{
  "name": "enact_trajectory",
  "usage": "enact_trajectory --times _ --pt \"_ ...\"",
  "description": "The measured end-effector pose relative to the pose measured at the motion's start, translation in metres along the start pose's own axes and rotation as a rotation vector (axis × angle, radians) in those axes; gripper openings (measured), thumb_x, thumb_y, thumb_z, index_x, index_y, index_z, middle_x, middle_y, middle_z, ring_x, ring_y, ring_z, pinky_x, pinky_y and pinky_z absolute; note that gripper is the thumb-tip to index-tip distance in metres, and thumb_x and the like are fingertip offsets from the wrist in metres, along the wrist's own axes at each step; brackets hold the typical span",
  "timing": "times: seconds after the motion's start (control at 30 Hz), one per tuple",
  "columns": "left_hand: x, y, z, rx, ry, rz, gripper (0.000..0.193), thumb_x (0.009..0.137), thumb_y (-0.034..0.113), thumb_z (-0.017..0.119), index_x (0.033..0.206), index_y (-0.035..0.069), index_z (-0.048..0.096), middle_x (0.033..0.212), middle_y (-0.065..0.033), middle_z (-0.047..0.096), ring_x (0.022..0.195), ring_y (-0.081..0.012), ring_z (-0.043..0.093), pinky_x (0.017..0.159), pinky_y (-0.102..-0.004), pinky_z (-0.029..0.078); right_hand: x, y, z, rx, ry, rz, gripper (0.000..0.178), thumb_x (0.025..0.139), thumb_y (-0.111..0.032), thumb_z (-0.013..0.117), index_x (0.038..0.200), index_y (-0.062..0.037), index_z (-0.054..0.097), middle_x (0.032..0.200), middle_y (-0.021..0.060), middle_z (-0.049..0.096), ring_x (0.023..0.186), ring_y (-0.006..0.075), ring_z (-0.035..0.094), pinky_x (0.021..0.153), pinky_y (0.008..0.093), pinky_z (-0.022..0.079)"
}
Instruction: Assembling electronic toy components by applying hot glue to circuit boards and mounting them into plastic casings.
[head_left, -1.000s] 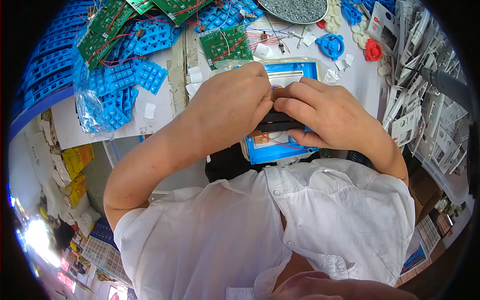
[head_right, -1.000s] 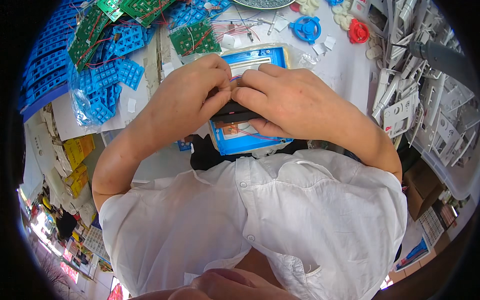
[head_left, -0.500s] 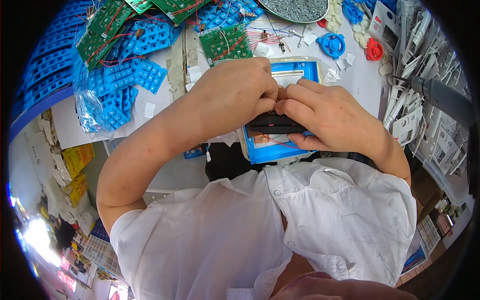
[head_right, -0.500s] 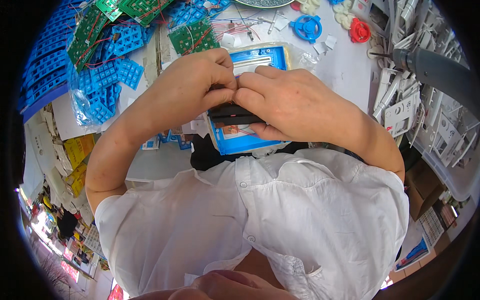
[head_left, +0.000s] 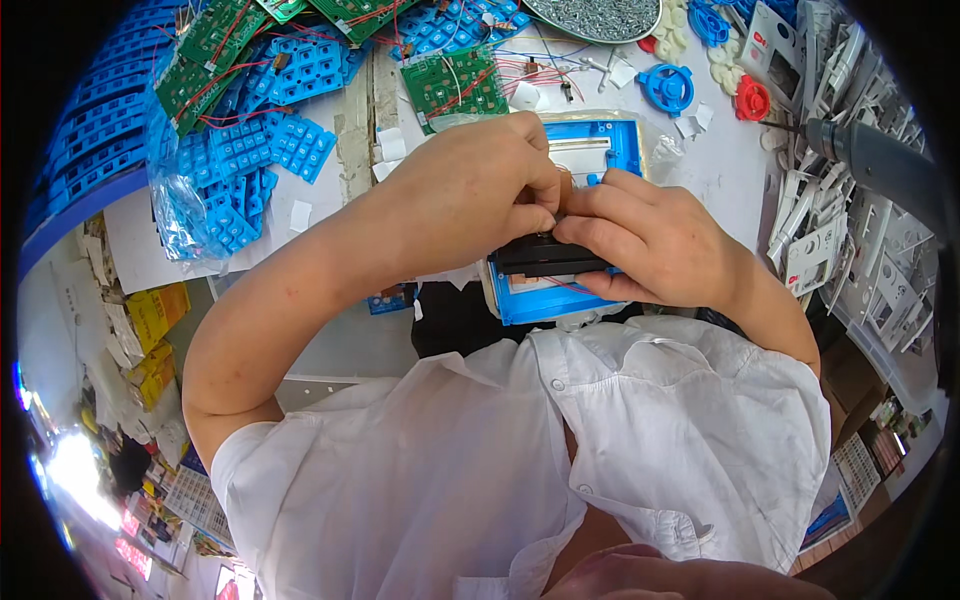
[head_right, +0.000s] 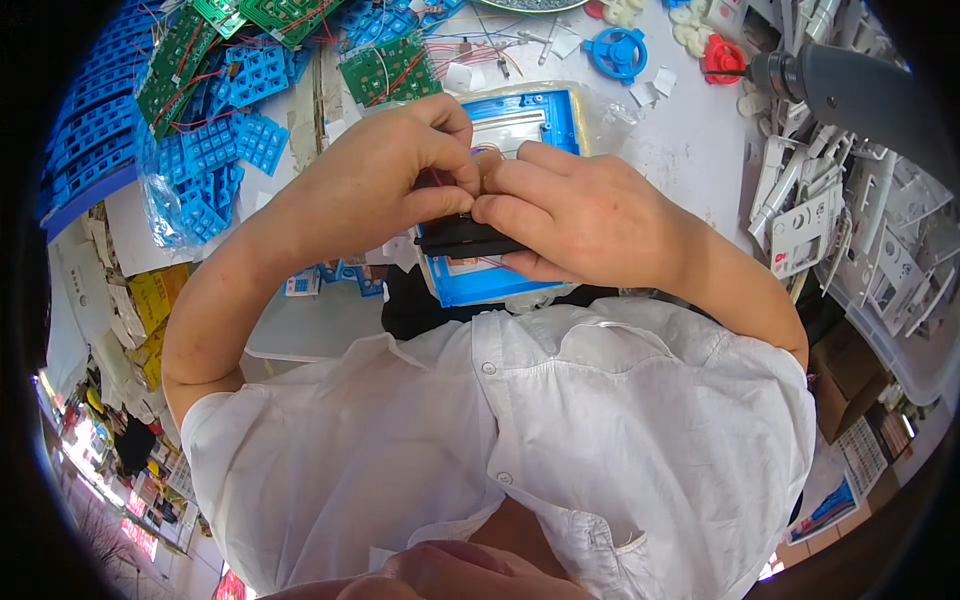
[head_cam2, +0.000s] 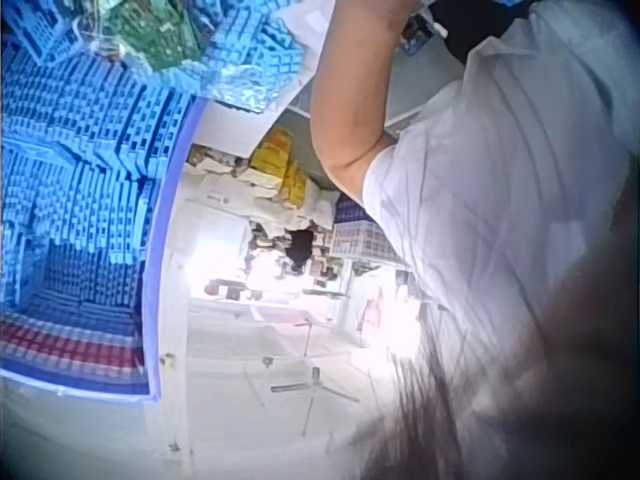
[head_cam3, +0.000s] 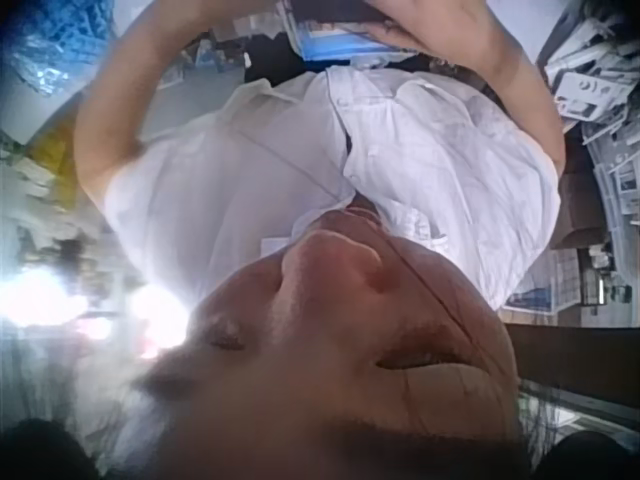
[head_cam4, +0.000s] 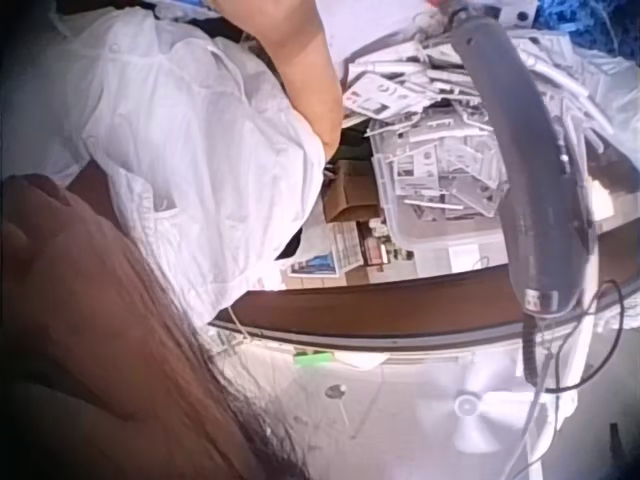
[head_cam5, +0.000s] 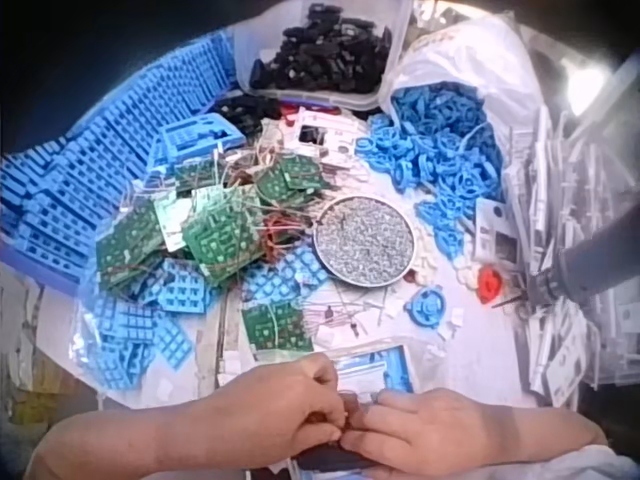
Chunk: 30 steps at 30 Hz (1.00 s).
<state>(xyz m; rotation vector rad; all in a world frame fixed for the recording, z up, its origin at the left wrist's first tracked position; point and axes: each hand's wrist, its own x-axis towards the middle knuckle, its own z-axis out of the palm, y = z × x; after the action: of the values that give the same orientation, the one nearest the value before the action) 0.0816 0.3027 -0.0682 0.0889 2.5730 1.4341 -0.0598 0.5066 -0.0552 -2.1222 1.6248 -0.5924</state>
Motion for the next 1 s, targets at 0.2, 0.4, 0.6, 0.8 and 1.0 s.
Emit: enact_trajectory --times 0.2,0.4,0.6,0.8,1.0 --pt "-0.009 0.008 0.003 -0.024 0.075 -0.051 0.011 0.086 0.01 0.074 0.093 0.001 0.073 0.101 -0.0101 0.058 0.084 -0.0255 0.063 0.075 -0.0357 0.051 -0.009 0.0 0.017 -0.029 0.154 -0.01 0.049 0.077 -0.021 0.082 0.118 -0.0054 0.061 0.109 0.0078 0.06 0.087 0.024 0.06 0.06 0.0324 0.056" --pt "-0.01 0.007 0.006 0.008 0.098 -0.05 0.009 0.088 0.008 0.071 0.093 0.001 0.072 0.099 -0.0097 0.058 0.082 -0.0248 0.062 0.073 -0.036 0.05 -0.006 0.0 0.016 0.022 0.172 0.021 0.051 0.075 -0.021 0.083 0.118 -0.0047 0.062 0.109 0.0084 0.061 0.089 0.0253 0.062 0.063 0.0336 0.056" --pt "-0.005 -0.003 0.006 -0.042 0.078 0.01 0.008 0.085 0.007 0.07 0.087 -0.001 0.068 0.089 -0.0097 0.059 0.079 -0.0271 0.06 0.07 -0.0375 0.047 0.003 -0.004 0.009 0.108 0.108 0.102 0.051 0.072 -0.02 0.083 0.116 -0.0047 0.06 0.109 0.0092 0.061 0.094 0.0287 0.063 0.07 0.0377 0.058" --pt "-0.005 -0.005 0.01 -0.056 0.094 0.028 0.009 0.084 0.006 0.069 0.083 -0.001 0.063 0.085 -0.0123 0.058 0.077 -0.0301 0.059 0.069 -0.0386 0.046 0.013 -0.005 -0.001 0.052 -0.043 0.071 0.048 0.072 -0.018 0.081 0.113 -0.0042 0.059 0.103 0.0083 0.058 0.096 0.0272 0.062 0.067 0.0362 0.058" --pt "-0.005 -0.009 0.009 -0.047 0.048 0.041 0.011 0.086 0.006 0.067 0.082 0.0 0.059 0.086 -0.0132 0.057 0.079 -0.0333 0.059 0.071 -0.0414 0.046 0.016 -0.009 0.001 -0.036 -0.014 0.013 0.045 0.073 -0.018 0.08 0.11 -0.0031 0.06 0.103 0.0081 0.057 0.094 0.0255 0.061 0.061 0.0337 0.057"
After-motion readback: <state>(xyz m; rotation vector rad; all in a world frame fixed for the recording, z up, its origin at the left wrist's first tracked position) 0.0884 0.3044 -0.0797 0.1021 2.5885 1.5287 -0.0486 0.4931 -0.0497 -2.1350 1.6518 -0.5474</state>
